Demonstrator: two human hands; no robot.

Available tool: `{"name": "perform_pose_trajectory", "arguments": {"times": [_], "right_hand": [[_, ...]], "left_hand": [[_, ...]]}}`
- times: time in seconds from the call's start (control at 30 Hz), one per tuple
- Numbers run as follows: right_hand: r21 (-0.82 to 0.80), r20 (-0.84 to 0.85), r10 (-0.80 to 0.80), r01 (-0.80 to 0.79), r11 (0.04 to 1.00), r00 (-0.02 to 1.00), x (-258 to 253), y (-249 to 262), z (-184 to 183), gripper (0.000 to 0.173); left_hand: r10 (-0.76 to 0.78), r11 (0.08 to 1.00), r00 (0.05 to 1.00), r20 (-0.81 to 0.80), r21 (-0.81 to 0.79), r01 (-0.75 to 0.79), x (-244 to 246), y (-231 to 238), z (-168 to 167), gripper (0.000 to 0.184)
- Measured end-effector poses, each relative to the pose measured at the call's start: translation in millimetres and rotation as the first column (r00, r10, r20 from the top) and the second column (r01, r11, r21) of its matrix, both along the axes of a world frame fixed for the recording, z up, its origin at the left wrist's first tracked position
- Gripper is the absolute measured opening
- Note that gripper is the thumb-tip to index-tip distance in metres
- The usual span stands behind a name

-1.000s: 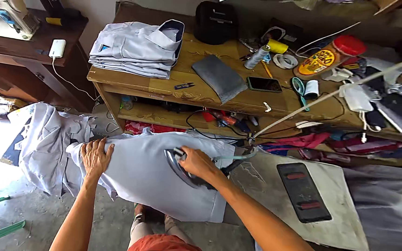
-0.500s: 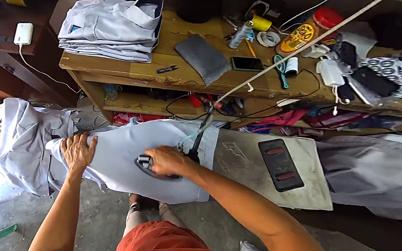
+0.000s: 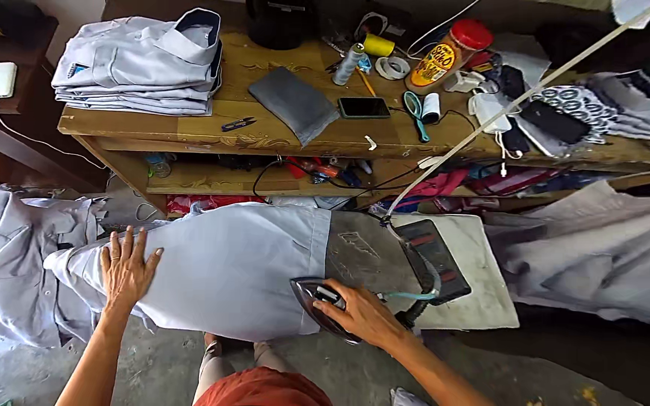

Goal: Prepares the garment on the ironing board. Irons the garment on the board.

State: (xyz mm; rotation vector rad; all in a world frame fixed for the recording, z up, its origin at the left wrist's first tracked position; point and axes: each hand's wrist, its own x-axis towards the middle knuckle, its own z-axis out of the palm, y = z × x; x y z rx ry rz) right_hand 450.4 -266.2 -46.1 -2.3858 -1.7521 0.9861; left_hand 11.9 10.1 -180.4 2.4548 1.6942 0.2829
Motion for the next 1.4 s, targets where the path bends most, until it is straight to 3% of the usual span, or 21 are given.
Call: {"name": "perform_pose_trajectory", "arguments": {"times": [0.13, 0.2, 0.27, 0.37, 0.5, 0.57, 0.7, 0.97, 1.03, 1.13, 1.2, 1.27, 1.33, 1.4], "right_hand": [[0.062, 0.010, -0.164, 0.164, 0.985, 0.986, 7, 47, -5, 0.068], [0.023, -0.002, -0.134, 0.134, 0.991, 0.991, 10, 66, -4, 0.069], [-0.033, -0.019, -0.014, 0.013, 0.999, 1.000, 7, 78, -3, 0.065], [-0.146, -0.029, 0.234, -0.236, 0.961, 0.972, -12, 85, 5, 0.045], [-0.139, -0.061, 0.466, -0.470, 0.872, 0.883, -40, 71, 9, 0.029], [-0.155, -0.053, 0.371, -0.375, 0.914, 0.927, -41, 67, 12, 0.032], [-0.138, 0.031, -0.026, 0.030, 0.990, 0.999, -6, 61, 10, 0.043], [-0.024, 0.121, -0.333, 0.338, 0.941, 0.935, 92, 15, -5, 0.050], [0.004, 0.141, -0.374, 0.377, 0.926, 0.917, 108, 13, -5, 0.056], [0.197, 0.300, -0.328, 0.279, 0.940, 0.896, 103, 13, 8, 0.089], [0.410, 0.312, -0.285, 0.142, 0.901, 0.906, 67, 19, 11, 0.079], [0.532, 0.192, -0.217, 0.085, 0.843, 0.957, 7, 28, -19, 0.060], [0.549, 0.088, -0.120, 0.052, 0.834, 0.989, -43, 37, -76, 0.060], [0.529, 0.168, -0.051, -0.046, 0.848, 0.984, -58, 59, -127, 0.066]], "left_hand": [[0.043, 0.999, 0.998, -0.038, -0.023, -0.044, -8, 10, 2, 0.082], [0.049, 0.998, 0.998, -0.049, -0.030, -0.050, -8, 9, 2, 0.081], [0.051, 0.998, 0.997, -0.059, -0.035, -0.053, -8, 8, 1, 0.081], [0.055, 0.998, 0.997, -0.055, -0.029, -0.057, -9, 9, -2, 0.082], [0.064, 0.997, 0.997, -0.048, -0.028, -0.065, -8, 9, -2, 0.082], [0.066, 0.997, 0.997, -0.046, -0.028, -0.067, -9, 9, -2, 0.082], [0.069, 0.997, 0.996, -0.048, -0.027, -0.070, -8, 9, -2, 0.083], [0.109, 0.989, 0.993, -0.040, -0.092, -0.113, 2, 5, 11, 0.083], [0.091, 0.995, 0.996, 0.001, -0.037, -0.091, 17, -10, 14, 0.079], [-0.020, 0.999, 0.999, 0.044, 0.030, 0.019, 39, -36, 10, 0.071], [-0.055, 0.998, 0.998, 0.032, 0.030, 0.054, 46, -48, 5, 0.071], [-0.047, 0.999, 0.999, -0.002, 0.013, 0.047, 50, -52, -1, 0.074], [-0.019, 1.000, 0.999, -0.029, 0.002, 0.019, 53, -50, -2, 0.076], [0.020, 1.000, 0.999, -0.045, -0.006, -0.020, 59, -40, 1, 0.078]]}}
